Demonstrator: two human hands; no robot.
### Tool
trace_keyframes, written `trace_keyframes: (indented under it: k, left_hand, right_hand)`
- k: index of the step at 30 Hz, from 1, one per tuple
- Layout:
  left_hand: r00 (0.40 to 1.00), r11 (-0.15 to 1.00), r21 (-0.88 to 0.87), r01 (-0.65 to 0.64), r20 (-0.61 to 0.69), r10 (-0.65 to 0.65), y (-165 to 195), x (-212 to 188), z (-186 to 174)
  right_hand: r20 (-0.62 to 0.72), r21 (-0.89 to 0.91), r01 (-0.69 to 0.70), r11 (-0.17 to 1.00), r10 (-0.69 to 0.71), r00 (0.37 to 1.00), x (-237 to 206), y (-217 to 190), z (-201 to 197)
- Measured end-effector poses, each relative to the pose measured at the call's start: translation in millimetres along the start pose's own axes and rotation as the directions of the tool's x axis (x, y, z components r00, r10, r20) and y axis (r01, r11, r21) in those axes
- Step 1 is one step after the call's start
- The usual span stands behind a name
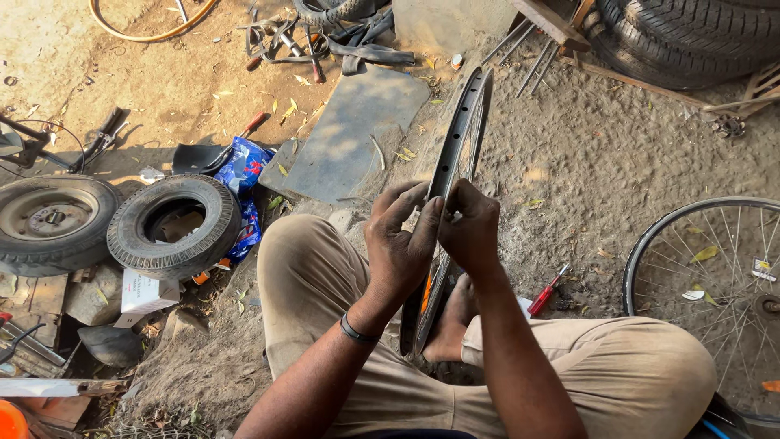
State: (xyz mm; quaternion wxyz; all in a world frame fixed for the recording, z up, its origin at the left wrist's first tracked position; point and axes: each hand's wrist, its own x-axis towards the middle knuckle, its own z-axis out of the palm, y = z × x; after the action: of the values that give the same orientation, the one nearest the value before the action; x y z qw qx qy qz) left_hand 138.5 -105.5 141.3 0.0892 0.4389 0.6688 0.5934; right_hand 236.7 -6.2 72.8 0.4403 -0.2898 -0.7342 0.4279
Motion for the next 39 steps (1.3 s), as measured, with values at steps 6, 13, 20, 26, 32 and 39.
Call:
trace_keyframes:
  k: [6, 13, 20, 26, 32, 39]
  left_hand:
    - [0.996, 0.993, -0.088, 0.085, 0.038, -0.082, -8, 7, -4]
    - [0.996, 0.997, -0.057, -0.048, 0.077, 0.052, -6, 9, 1]
    - [0.996, 0.993, -0.115, 0.004, 0.092, 0.006, -7, 0, 0]
    - [0.992, 0.987, -0.153, 0.047, 0.121, -0.029, -3, -5, 3]
    - [0.99, 0.989, -0.128, 0.073, 0.131, -0.056, -8, 5, -2]
    - [0.985, 0.981, -0.151, 0.119, 0.144, -0.097, -16, 9, 0]
  right_hand:
    - [0.379, 0.54, -0.307, 0.784, 0.099, 0.92, 11, 11, -37]
    - [0.092, -0.149, 0.106, 0.983, -0.093, 0.991, 7, 8, 3]
    - [0.373, 0.232, -0.209, 0.95, 0.112, 0.921, 6, 5, -15]
    - [0.537, 0.562, -0.435, 0.703, 0.089, 0.839, 11, 9, -47]
    - [0.473, 0.345, -0.345, 0.873, 0.156, 0.867, 13, -1, -39]
    - [0.257, 0.081, -0.241, 0.967, 0.214, 0.942, 19, -17, -26]
